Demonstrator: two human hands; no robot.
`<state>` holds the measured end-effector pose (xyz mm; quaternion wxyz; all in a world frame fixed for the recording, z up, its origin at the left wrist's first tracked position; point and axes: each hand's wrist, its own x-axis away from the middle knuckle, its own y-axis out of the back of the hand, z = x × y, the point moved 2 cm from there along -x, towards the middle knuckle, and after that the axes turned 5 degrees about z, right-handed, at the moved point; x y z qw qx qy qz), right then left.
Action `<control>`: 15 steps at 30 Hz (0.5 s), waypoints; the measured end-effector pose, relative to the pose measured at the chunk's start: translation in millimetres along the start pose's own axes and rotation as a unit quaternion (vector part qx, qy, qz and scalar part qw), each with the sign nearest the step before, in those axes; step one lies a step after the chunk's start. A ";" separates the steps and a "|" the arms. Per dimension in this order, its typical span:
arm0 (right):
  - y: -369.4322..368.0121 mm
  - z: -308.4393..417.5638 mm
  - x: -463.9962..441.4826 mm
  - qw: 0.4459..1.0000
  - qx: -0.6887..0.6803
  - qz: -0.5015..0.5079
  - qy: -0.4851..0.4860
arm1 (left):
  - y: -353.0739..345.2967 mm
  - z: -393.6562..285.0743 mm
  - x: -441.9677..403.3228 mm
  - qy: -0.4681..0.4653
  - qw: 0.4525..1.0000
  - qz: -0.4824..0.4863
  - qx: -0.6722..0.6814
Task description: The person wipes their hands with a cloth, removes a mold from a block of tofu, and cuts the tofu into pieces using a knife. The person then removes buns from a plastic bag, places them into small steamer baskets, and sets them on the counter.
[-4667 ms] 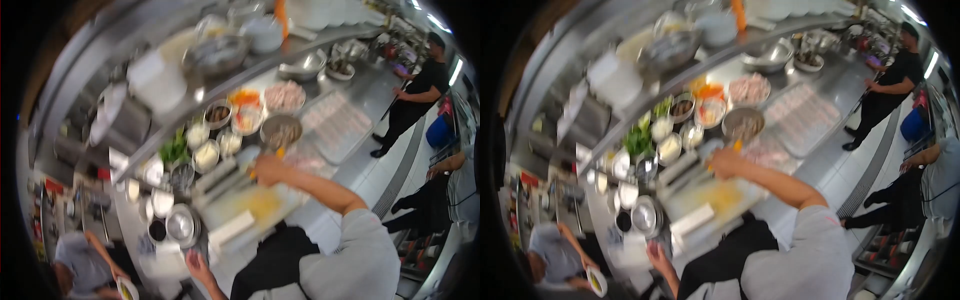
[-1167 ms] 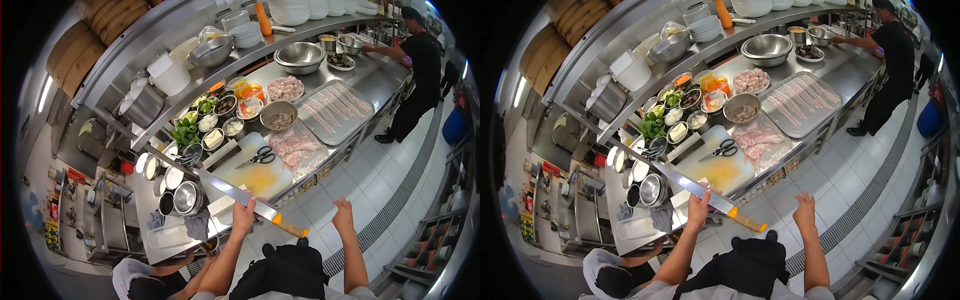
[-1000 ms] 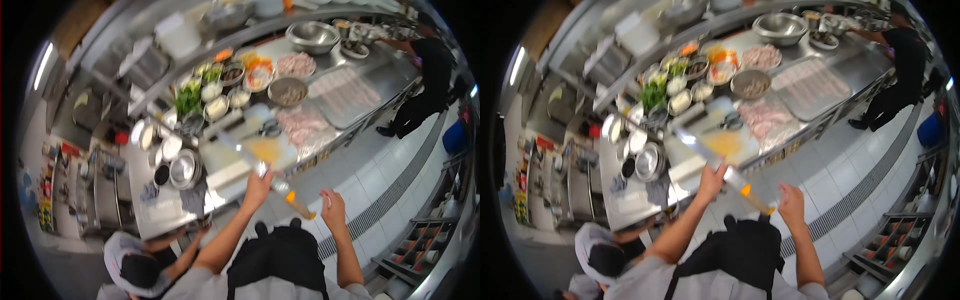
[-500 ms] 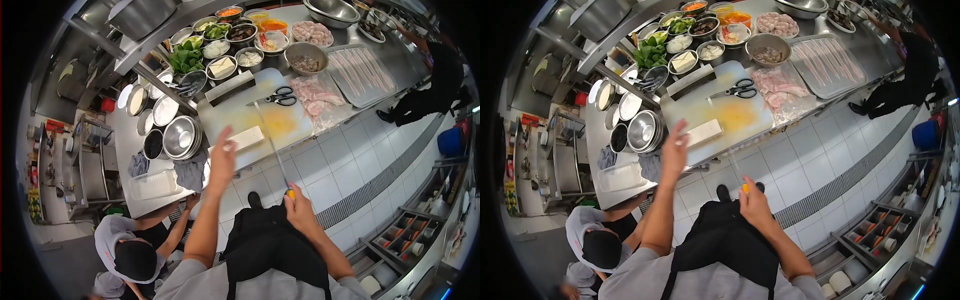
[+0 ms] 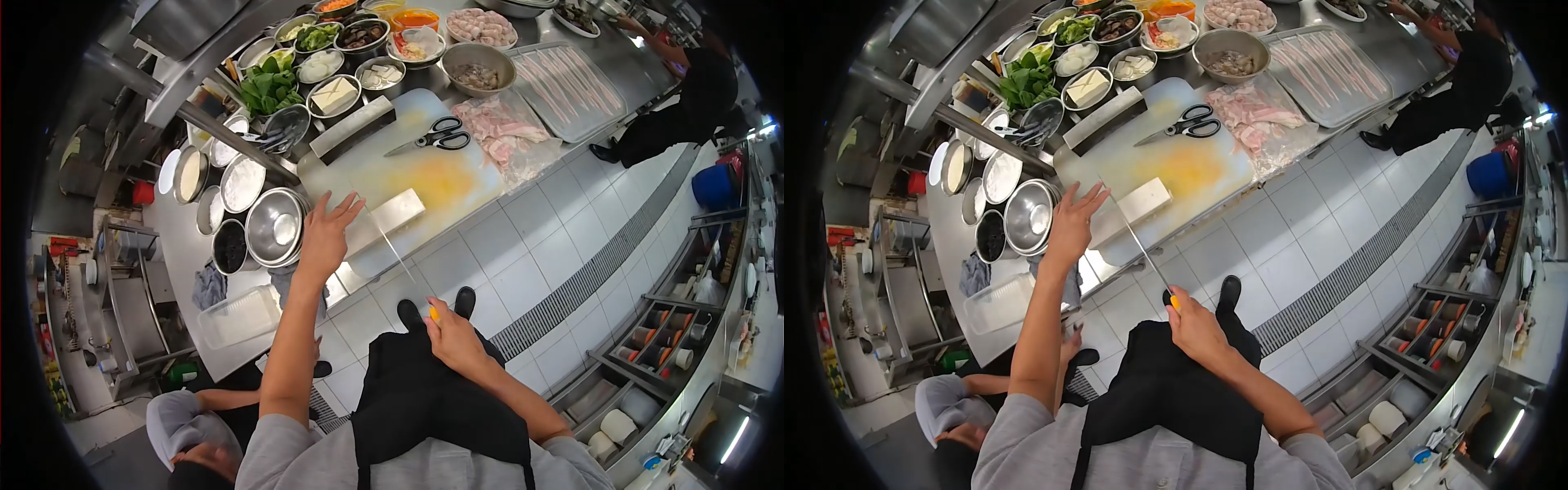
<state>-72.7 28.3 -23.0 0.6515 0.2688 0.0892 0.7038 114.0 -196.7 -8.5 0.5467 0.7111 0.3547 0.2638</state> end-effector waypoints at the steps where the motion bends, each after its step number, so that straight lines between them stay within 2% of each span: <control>1: -0.1 1.7 -0.1 1.000 0.003 0.008 -0.007 | -1.2 3.2 0.1 -0.003 1.000 -0.003 -0.002; 15: -6.4 5.3 3.0 0.998 0.038 0.007 -0.042 | 1.8 15.3 -0.6 -0.035 0.999 0.012 -0.006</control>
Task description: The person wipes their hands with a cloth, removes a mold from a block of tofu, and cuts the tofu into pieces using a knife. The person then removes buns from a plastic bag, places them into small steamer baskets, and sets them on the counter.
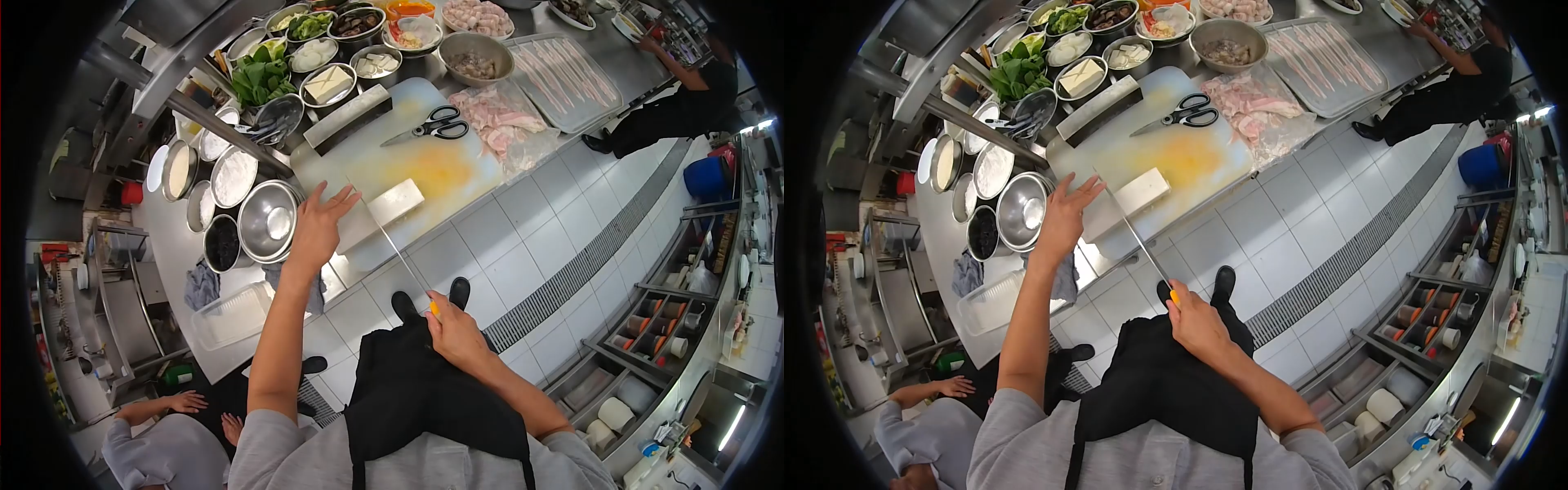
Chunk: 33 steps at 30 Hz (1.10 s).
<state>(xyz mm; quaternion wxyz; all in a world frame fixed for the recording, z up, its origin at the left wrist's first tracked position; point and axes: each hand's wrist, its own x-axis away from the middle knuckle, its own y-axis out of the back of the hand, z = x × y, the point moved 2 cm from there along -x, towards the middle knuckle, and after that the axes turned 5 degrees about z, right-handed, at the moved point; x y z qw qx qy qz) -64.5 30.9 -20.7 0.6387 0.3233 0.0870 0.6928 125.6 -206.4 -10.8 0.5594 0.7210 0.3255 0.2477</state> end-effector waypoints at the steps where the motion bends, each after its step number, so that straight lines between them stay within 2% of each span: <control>1: 2.0 2.3 1.3 1.000 0.001 -0.001 0.000 | 2.6 -0.8 -0.1 -0.002 1.000 -0.003 0.000; 5: 3.6 0.4 0.6 0.999 0.016 -0.008 0.034 | 5.0 -0.1 -0.9 -0.014 1.000 -0.011 -0.010; 33: 3.9 -5.2 -6.7 0.997 0.065 0.040 -0.010 | -1.9 -0.2 -11.3 -0.036 0.996 0.027 -0.081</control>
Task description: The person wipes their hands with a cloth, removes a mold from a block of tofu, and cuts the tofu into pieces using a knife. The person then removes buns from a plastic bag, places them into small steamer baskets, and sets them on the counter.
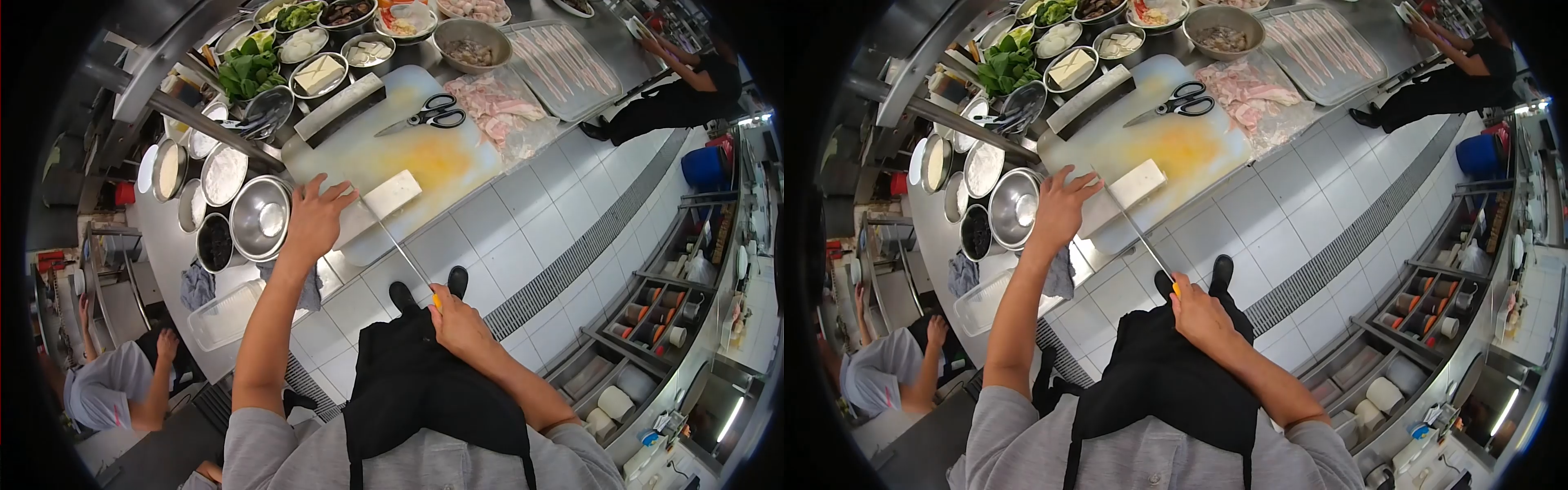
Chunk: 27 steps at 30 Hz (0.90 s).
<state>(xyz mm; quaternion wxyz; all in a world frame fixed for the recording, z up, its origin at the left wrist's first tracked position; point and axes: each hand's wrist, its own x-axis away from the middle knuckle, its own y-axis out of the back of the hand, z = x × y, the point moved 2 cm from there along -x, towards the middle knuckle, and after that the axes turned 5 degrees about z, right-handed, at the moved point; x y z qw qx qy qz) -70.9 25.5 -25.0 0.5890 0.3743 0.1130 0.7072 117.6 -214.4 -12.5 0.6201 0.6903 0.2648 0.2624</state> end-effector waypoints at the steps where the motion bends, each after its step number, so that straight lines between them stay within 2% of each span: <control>1: -0.6 -1.5 -0.7 1.000 -0.001 0.008 -0.005 | -1.7 -0.4 -1.2 0.000 1.000 0.004 -0.001; 8: -2.8 -6.9 -6.8 0.997 -0.012 0.054 -0.057 | -23.2 5.5 -8.2 0.007 0.999 0.040 -0.001; 15: -13.2 -22.5 -11.8 0.999 -0.012 0.038 -0.025 | -10.7 5.9 -19.4 0.009 0.996 0.089 0.001; 17: -0.8 -26.4 -14.1 0.993 -0.051 0.093 -0.053 | -4.8 3.9 -22.1 0.011 0.995 0.098 0.010; 18: 8.1 -28.3 -15.5 0.993 -0.050 0.090 -0.051 | -6.9 4.1 -22.7 0.010 0.995 0.095 0.008; 20: 21.9 -31.2 -17.6 0.981 -0.135 0.132 -0.035 | -13.2 4.5 -22.4 0.002 0.997 0.075 0.002; 24: 25.7 -25.0 -7.0 0.993 -0.094 0.076 0.006 | -2.7 0.6 -16.3 0.012 0.999 0.043 0.024; 26: 34.6 -18.1 1.1 0.995 -0.081 0.063 0.005 | 10.5 -3.7 -13.8 0.004 1.000 -0.018 0.010; 27: 38.8 -15.4 3.7 0.997 -0.067 0.050 0.005 | 16.1 -6.7 -16.0 0.004 1.000 -0.017 0.011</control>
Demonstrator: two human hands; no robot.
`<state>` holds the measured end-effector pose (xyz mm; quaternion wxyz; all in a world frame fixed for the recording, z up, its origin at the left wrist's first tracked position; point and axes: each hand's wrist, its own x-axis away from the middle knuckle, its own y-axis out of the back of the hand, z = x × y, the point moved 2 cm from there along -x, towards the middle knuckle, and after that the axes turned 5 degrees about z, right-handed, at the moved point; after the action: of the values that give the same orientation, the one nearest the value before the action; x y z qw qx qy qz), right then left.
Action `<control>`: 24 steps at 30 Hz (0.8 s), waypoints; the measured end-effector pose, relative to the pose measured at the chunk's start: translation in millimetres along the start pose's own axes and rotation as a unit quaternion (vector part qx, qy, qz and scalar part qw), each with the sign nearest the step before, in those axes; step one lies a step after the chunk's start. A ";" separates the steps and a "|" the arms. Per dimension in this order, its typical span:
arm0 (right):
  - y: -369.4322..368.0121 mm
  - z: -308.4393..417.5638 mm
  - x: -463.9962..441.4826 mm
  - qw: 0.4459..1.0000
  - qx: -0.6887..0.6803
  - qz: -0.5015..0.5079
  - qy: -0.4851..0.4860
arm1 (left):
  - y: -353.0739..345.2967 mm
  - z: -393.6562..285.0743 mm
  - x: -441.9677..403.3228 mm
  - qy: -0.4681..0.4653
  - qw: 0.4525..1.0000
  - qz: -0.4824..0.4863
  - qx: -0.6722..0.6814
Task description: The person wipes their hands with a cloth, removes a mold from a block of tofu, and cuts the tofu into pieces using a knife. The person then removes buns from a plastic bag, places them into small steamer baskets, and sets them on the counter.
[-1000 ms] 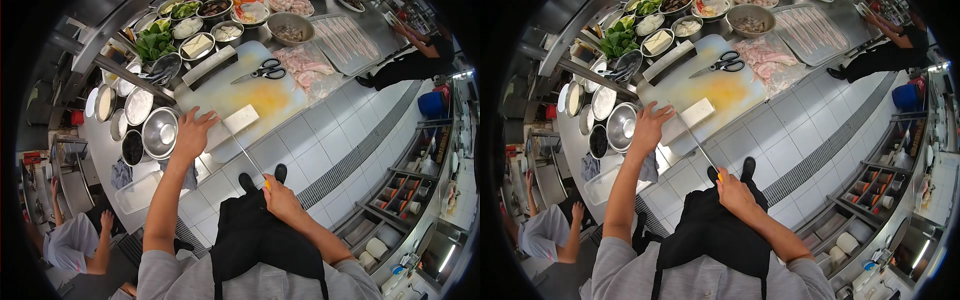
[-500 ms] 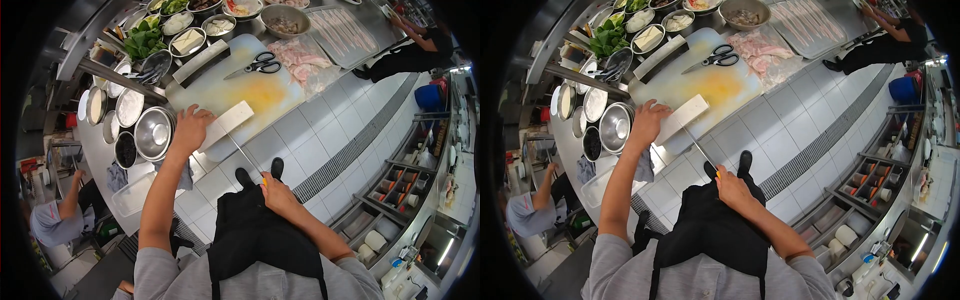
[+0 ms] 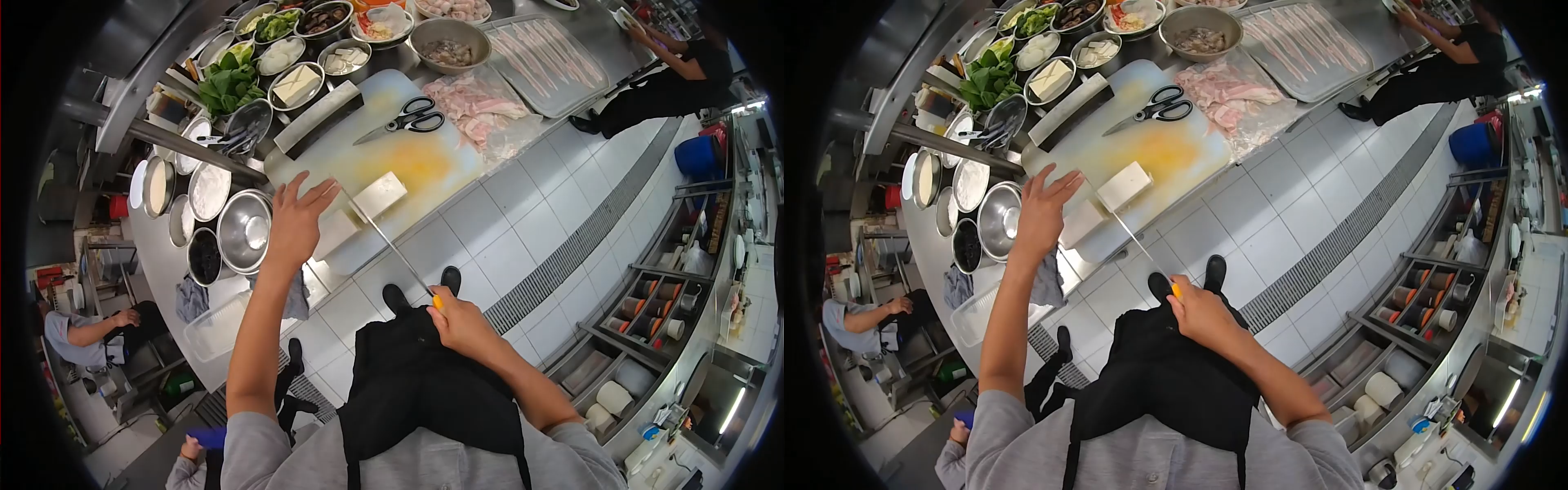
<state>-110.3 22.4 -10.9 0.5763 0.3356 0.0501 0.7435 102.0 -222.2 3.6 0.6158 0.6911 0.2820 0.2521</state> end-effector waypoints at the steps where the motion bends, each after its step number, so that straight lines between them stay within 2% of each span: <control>1: 2.3 -0.3 1.1 1.000 0.000 0.003 0.000 | 6.4 -5.0 -4.0 -0.010 1.000 -0.015 -0.003; 3: 10.0 -1.1 2.5 0.997 0.046 -0.061 0.019 | 7.9 -12.8 -12.8 -0.016 0.999 -0.031 -0.007; 6: 17.9 -3.3 -0.8 0.997 0.058 -0.050 -0.014 | -1.9 -17.6 -29.5 -0.025 0.999 -0.032 -0.006; 24: 10.8 -17.8 -4.7 0.997 0.063 -0.051 -0.017 | -22.3 -19.9 -33.4 -0.024 1.000 0.005 -0.013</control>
<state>-128.5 20.2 -21.7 0.5920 0.3809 0.1038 0.7026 62.6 -229.6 -16.3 0.6301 0.6902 0.2607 0.2423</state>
